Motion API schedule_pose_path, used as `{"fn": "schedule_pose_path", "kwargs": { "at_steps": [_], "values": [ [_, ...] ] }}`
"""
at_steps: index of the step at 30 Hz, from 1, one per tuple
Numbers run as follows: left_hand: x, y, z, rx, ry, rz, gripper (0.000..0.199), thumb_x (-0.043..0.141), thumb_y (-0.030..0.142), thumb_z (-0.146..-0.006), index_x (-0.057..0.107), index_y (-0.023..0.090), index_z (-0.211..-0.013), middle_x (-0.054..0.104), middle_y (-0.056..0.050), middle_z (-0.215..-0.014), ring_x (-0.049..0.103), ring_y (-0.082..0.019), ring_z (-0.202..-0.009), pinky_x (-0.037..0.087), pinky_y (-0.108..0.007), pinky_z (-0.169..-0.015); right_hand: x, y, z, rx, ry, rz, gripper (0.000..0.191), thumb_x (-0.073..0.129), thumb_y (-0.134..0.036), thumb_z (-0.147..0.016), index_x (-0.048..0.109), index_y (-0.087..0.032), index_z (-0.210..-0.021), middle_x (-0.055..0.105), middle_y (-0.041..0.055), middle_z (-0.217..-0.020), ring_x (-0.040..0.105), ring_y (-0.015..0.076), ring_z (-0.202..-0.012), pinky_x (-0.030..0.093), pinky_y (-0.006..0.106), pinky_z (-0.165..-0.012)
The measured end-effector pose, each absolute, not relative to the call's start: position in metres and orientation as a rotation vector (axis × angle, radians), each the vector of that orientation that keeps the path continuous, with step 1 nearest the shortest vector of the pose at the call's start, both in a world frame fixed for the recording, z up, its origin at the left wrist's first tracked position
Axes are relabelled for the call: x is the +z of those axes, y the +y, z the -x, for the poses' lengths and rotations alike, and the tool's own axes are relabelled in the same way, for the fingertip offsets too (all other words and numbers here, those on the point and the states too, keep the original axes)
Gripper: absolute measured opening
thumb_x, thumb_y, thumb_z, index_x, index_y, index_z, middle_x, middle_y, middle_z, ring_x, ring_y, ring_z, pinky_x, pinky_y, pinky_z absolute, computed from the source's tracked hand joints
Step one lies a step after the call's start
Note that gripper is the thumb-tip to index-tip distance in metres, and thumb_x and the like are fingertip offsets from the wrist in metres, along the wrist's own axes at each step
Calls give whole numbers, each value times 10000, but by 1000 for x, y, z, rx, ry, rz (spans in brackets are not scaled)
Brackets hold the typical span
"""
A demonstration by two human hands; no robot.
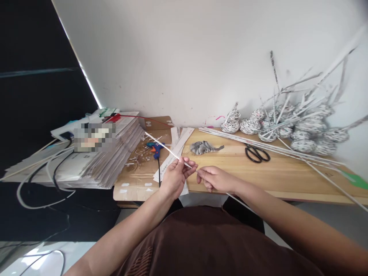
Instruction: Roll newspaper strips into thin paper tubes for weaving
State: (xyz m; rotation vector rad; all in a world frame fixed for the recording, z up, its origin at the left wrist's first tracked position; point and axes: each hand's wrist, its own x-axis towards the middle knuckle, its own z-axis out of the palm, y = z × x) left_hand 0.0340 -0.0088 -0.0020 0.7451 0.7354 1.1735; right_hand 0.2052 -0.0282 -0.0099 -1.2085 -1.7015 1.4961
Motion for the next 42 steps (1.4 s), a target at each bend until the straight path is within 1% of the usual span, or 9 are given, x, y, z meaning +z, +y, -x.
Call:
{"fn": "schedule_pose_path", "kwargs": {
  "at_steps": [3,8,14,19,24,28,33,38,42],
  "values": [
    [0,-8,-37,1175,723,-736,178,526,272,-930,598,128,-853,681,-72,-801,695,-164,-802,563,-313,-825,-7,-26,-207,1230,-1776,1229,438,510,-600,-874,587,-183,-764,546,6,-652,496,131,-594,405,270,-609],
    [5,-6,-39,1204,678,-772,170,599,297,-889,614,128,-870,674,-61,-816,680,-146,-794,568,-283,-802,-5,-26,-209,1822,-1496,1006,463,436,-628,-894,480,-196,-733,278,-95,-448,306,94,-425,406,271,-529],
    [6,-5,-43,1210,631,-784,210,652,342,-852,613,136,-875,668,-55,-827,670,-144,-807,567,-292,-824,2,-30,-210,1011,-1833,1226,421,497,-589,-891,561,-188,-779,554,11,-688,498,139,-648,402,279,-644],
    [9,-4,-48,1232,617,-796,220,678,341,-832,615,136,-877,673,-57,-840,676,-145,-820,559,-281,-835,-2,-27,-210,1584,-1516,1092,494,418,-649,-895,504,-188,-742,357,-73,-499,332,92,-442,408,271,-521],
    [15,-1,-50,1228,647,-788,181,664,302,-847,614,133,-883,687,-60,-835,682,-136,-808,554,-231,-767,3,-20,-209,1422,-1598,1101,448,494,-610,-884,562,-174,-808,458,-48,-536,427,98,-484,390,254,-537],
    [16,5,-48,1222,631,-763,170,678,273,-837,627,121,-894,698,-68,-823,689,-142,-810,551,-229,-765,9,-15,-209,1849,-1367,879,394,513,-558,-892,479,-198,-736,306,-99,-439,312,85,-411,365,249,-497],
    [14,8,-47,1224,606,-750,193,727,267,-792,625,122,-868,702,-58,-808,679,-124,-720,545,-209,-683,13,-8,-205,1677,-1399,979,400,590,-555,-856,567,-157,-825,490,-41,-584,415,84,-489,382,242,-511],
    [15,8,-41,1220,654,-722,203,738,247,-776,639,128,-907,716,-62,-822,674,-120,-693,547,-222,-670,13,-2,-204,2007,-1227,847,391,557,-536,-884,503,-184,-723,345,-92,-434,324,78,-407,345,238,-495],
    [16,10,-37,1195,652,-773,223,749,271,-763,642,130,-899,714,-55,-825,637,-96,-614,520,-212,-629,16,0,-203,2074,-1206,943,453,479,-595,-900,578,-160,-824,453,-51,-509,441,100,-465,386,258,-538]
  ]
}}
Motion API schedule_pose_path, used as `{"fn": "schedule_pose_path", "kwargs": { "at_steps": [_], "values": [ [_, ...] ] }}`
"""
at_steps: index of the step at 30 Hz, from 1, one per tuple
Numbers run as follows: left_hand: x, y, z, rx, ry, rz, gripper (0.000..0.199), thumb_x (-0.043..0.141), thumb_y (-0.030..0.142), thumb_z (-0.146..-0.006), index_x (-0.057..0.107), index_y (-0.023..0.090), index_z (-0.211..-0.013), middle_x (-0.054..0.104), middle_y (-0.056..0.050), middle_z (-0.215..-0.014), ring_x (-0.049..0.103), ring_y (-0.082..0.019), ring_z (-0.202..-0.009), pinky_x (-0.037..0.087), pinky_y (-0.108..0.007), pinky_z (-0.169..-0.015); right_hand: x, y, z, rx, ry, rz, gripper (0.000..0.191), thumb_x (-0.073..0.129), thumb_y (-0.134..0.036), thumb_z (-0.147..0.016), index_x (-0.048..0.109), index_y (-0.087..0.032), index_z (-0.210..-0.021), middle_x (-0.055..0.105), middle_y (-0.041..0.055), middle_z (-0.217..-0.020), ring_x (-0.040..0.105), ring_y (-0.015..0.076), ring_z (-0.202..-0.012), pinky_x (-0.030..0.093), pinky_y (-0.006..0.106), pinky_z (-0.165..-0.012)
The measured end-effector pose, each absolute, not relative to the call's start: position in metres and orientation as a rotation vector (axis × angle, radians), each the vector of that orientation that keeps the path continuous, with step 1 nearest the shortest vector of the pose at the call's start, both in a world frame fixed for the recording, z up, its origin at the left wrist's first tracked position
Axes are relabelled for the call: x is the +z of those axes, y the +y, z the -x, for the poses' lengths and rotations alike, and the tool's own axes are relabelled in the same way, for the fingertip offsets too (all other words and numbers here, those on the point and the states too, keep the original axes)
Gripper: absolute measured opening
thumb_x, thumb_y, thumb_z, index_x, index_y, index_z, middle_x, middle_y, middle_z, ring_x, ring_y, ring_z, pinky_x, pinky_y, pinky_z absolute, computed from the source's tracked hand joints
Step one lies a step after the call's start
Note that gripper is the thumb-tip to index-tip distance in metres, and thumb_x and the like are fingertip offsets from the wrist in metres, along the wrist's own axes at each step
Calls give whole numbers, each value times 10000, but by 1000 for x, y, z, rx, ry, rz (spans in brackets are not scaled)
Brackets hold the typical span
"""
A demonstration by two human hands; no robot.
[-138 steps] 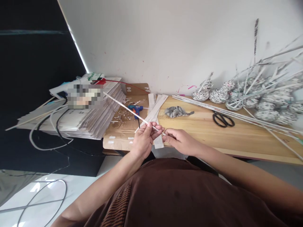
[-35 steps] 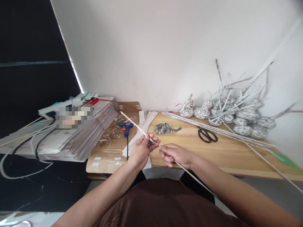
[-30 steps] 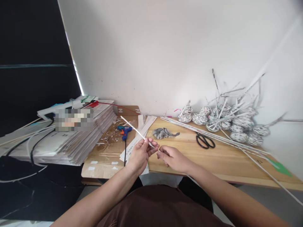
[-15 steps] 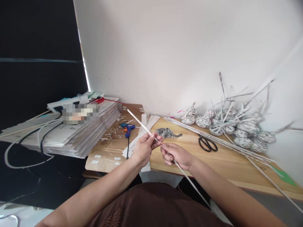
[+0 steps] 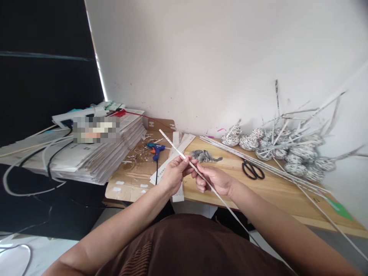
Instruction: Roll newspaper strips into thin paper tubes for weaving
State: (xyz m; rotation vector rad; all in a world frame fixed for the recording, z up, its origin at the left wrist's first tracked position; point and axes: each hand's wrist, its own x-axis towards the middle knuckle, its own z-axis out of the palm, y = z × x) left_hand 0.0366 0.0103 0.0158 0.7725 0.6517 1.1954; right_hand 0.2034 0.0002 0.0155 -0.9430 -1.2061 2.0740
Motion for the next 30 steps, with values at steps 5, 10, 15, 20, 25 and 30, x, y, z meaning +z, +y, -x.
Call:
{"fn": "schedule_pose_path", "kwargs": {
  "at_steps": [5,10,15,20,25,30],
  "values": [
    [16,18,-37,1240,657,-824,273,761,313,-741,650,121,-900,716,-76,-868,628,-103,-652,490,-204,-603,25,2,-199,1530,-1627,1192,394,513,-559,-895,588,-172,-892,512,-27,-616,485,113,-527,386,259,-545],
    [11,33,-41,1270,658,-783,259,772,280,-730,650,124,-897,708,-60,-841,659,-117,-770,527,-212,-729,28,8,-200,780,-2004,1273,281,440,-387,-966,618,-187,-880,654,46,-842,596,164,-791,419,298,-741],
    [2,47,-44,1245,633,-744,277,792,259,-712,652,126,-911,700,-47,-816,665,-117,-762,543,-216,-741,20,20,-202,981,-1955,1332,377,366,-467,-982,581,-189,-844,513,-18,-602,493,122,-549,378,260,-584],
    [-7,54,-47,1226,658,-696,271,807,266,-697,660,121,-873,685,-29,-764,652,-99,-716,545,-197,-706,15,29,-204,1090,-1968,1318,434,317,-502,-987,561,-189,-813,469,-26,-550,469,120,-509,362,255,-555],
    [-8,64,-49,1203,684,-654,230,775,269,-739,673,109,-870,708,-57,-809,673,-112,-730,553,-210,-729,13,35,-207,839,-2026,1341,307,435,-450,-956,579,-199,-855,609,37,-743,534,153,-645,367,280,-620],
    [-3,71,-50,1157,683,-605,190,737,258,-780,674,101,-866,724,-81,-816,705,-152,-773,556,-221,-738,5,45,-213,1779,-1523,1103,419,324,-576,-949,437,-223,-754,255,-98,-459,301,103,-379,337,254,-456]
  ]
}}
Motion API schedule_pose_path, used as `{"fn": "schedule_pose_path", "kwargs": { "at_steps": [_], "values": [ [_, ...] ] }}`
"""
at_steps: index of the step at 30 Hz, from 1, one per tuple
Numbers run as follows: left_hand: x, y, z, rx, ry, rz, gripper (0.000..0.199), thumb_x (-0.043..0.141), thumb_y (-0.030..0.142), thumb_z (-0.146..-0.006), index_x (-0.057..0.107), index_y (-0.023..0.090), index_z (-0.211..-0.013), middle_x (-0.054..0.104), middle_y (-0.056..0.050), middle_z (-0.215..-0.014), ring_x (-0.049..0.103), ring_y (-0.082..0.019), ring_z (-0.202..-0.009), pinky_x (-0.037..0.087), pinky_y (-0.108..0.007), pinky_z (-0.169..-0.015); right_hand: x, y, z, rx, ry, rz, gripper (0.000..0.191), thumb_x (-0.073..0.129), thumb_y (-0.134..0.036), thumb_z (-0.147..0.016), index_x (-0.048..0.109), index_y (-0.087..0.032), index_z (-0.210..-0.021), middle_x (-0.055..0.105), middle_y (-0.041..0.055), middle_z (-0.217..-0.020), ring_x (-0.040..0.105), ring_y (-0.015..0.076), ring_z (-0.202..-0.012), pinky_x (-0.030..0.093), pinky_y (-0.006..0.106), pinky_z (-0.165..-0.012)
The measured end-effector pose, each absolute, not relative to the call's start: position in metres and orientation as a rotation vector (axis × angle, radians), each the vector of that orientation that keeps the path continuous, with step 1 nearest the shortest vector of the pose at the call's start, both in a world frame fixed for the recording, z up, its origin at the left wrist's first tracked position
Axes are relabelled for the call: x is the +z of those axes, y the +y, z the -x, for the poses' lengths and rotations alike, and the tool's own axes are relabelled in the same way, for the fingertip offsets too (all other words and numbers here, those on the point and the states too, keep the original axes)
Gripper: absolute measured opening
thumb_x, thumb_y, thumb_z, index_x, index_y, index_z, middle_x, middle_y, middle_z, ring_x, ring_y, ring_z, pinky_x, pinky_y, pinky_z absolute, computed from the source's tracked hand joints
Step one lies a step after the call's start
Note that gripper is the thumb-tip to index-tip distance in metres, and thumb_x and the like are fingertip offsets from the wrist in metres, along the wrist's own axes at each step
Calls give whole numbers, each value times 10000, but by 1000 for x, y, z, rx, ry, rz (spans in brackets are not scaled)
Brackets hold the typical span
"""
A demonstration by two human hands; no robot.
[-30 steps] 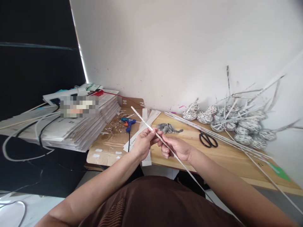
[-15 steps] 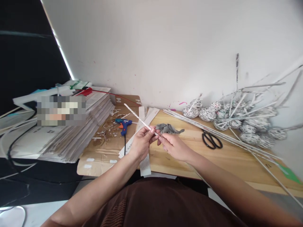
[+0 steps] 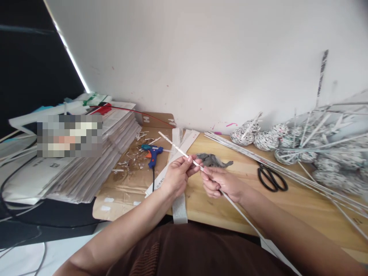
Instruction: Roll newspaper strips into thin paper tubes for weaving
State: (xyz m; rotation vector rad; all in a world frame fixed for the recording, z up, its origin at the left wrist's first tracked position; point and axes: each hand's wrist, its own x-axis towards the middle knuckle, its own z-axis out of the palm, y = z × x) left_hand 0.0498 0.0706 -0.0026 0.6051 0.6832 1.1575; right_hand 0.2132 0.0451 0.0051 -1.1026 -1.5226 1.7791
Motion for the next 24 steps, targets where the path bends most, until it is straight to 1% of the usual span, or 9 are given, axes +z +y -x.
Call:
{"fn": "schedule_pose_path", "kwargs": {
  "at_steps": [2,5,8,10,13,15,18,20,24],
  "values": [
    [-1,72,-51,1142,685,-614,185,719,259,-798,668,103,-881,727,-89,-824,708,-160,-782,557,-229,-741,5,48,-214,1811,-1499,1107,416,351,-593,-937,468,-217,-804,295,-94,-475,335,106,-389,356,260,-461],
    [-1,73,-53,1162,703,-643,185,696,275,-819,657,107,-886,730,-93,-831,707,-166,-785,560,-243,-732,9,50,-213,1302,-1803,1270,388,424,-545,-937,567,-192,-862,548,6,-649,531,148,-591,427,301,-617],
    [0,74,-54,1184,728,-671,196,682,290,-831,655,100,-875,730,-95,-807,705,-160,-753,561,-243,-719,11,50,-213,978,-1948,1286,384,426,-507,-950,583,-192,-797,620,51,-787,574,174,-750,422,322,-736],
    [0,75,-55,1170,726,-675,202,692,290,-822,656,96,-869,729,-94,-792,704,-155,-741,559,-230,-702,10,50,-215,1261,-1837,1245,425,385,-540,-953,521,-198,-739,527,1,-606,508,142,-568,416,295,-610],
    [1,74,-55,1166,684,-669,216,703,293,-812,658,96,-889,730,-92,-821,703,-151,-774,554,-212,-702,7,52,-220,1859,-1529,1064,455,315,-603,-944,412,-224,-713,253,-101,-436,298,104,-366,337,253,-441],
    [2,74,-56,1169,666,-671,227,697,304,-818,652,98,-904,731,-92,-837,705,-151,-788,554,-213,-716,7,53,-222,1867,-1542,1067,442,340,-610,-934,443,-219,-755,275,-102,-439,323,109,-367,352,258,-447],
    [3,74,-58,1159,666,-681,237,693,316,-822,640,102,-909,730,-95,-839,707,-156,-781,558,-227,-728,9,52,-222,1194,-1925,1268,340,451,-516,-935,557,-193,-915,565,4,-638,564,171,-587,429,307,-614],
    [4,75,-59,1176,654,-700,249,700,326,-815,638,104,-909,728,-93,-848,705,-159,-797,560,-235,-737,11,49,-221,699,-2123,1343,263,444,-421,-963,573,-194,-994,656,72,-860,628,220,-796,420,330,-719],
    [7,76,-57,1233,648,-715,292,756,342,-757,650,108,-896,712,-63,-818,688,-138,-794,555,-222,-739,13,44,-218,340,-2246,1456,242,403,-368,-989,553,-180,-963,666,84,-854,621,210,-739,364,303,-631]
  ]
}}
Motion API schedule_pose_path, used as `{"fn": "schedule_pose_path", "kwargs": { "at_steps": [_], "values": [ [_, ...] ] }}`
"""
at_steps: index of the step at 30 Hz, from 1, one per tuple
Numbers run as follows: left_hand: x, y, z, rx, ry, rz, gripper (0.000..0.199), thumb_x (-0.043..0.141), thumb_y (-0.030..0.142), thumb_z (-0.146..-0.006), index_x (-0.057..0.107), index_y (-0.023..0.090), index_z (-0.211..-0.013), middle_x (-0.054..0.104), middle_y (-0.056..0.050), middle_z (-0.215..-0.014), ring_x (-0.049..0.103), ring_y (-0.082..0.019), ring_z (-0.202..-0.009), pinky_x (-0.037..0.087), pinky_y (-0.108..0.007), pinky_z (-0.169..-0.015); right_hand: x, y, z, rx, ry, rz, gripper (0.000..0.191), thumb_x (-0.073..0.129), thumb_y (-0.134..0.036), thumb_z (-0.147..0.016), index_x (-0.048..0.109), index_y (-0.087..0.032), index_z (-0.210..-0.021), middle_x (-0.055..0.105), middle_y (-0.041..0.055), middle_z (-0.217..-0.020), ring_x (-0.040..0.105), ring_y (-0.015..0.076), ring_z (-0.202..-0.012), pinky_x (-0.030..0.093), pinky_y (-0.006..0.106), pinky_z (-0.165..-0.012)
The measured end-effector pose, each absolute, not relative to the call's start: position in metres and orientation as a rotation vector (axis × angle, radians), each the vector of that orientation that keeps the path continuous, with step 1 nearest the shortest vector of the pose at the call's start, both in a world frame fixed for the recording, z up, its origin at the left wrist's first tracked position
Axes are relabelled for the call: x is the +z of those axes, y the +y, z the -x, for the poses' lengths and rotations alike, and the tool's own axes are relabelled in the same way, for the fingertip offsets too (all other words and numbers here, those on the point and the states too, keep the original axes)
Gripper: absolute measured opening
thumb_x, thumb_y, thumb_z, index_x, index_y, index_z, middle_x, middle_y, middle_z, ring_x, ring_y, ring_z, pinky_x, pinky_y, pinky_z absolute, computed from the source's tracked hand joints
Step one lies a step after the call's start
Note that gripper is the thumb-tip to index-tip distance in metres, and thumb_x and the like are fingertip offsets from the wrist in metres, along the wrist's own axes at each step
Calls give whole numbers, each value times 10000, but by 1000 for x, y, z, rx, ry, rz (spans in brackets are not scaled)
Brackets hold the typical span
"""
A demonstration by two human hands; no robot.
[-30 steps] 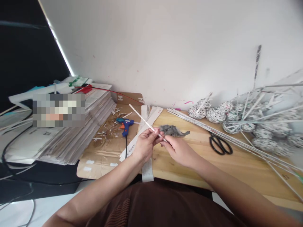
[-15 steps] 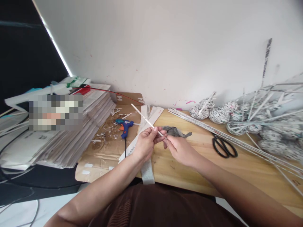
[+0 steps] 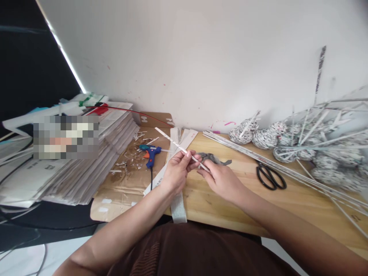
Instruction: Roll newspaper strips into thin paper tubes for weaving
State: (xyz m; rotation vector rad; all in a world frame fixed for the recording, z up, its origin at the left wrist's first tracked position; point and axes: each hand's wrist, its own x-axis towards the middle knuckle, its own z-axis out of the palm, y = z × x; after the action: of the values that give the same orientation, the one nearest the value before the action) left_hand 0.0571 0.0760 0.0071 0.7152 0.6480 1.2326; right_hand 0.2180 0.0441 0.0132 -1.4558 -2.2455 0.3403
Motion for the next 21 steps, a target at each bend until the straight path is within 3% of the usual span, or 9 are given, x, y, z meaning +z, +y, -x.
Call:
{"fn": "schedule_pose_path", "kwargs": {
  "at_steps": [9,17,21],
  "values": [
    [0,75,-53,1122,696,-773,313,825,252,-672,708,140,-940,729,-46,-836,655,-96,-714,516,-180,-647,17,44,-219,584,-2163,1391,268,395,-347,-992,565,-196,-849,602,-2,-686,536,127,-611,322,255,-581],
    [-5,75,-52,1104,736,-760,285,838,251,-647,728,135,-883,735,-51,-822,667,-119,-742,518,-228,-734,20,44,-219,812,-2057,1405,343,424,-420,-970,593,-192,-778,497,-36,-585,449,101,-538,318,236,-544],
    [-2,75,-49,1109,767,-769,292,808,312,-690,725,126,-899,730,-69,-832,626,-95,-691,460,-173,-594,19,41,-221,708,-2122,1447,344,437,-432,-961,530,-195,-730,460,-41,-558,421,103,-514,275,246,-521]
  ]
}}
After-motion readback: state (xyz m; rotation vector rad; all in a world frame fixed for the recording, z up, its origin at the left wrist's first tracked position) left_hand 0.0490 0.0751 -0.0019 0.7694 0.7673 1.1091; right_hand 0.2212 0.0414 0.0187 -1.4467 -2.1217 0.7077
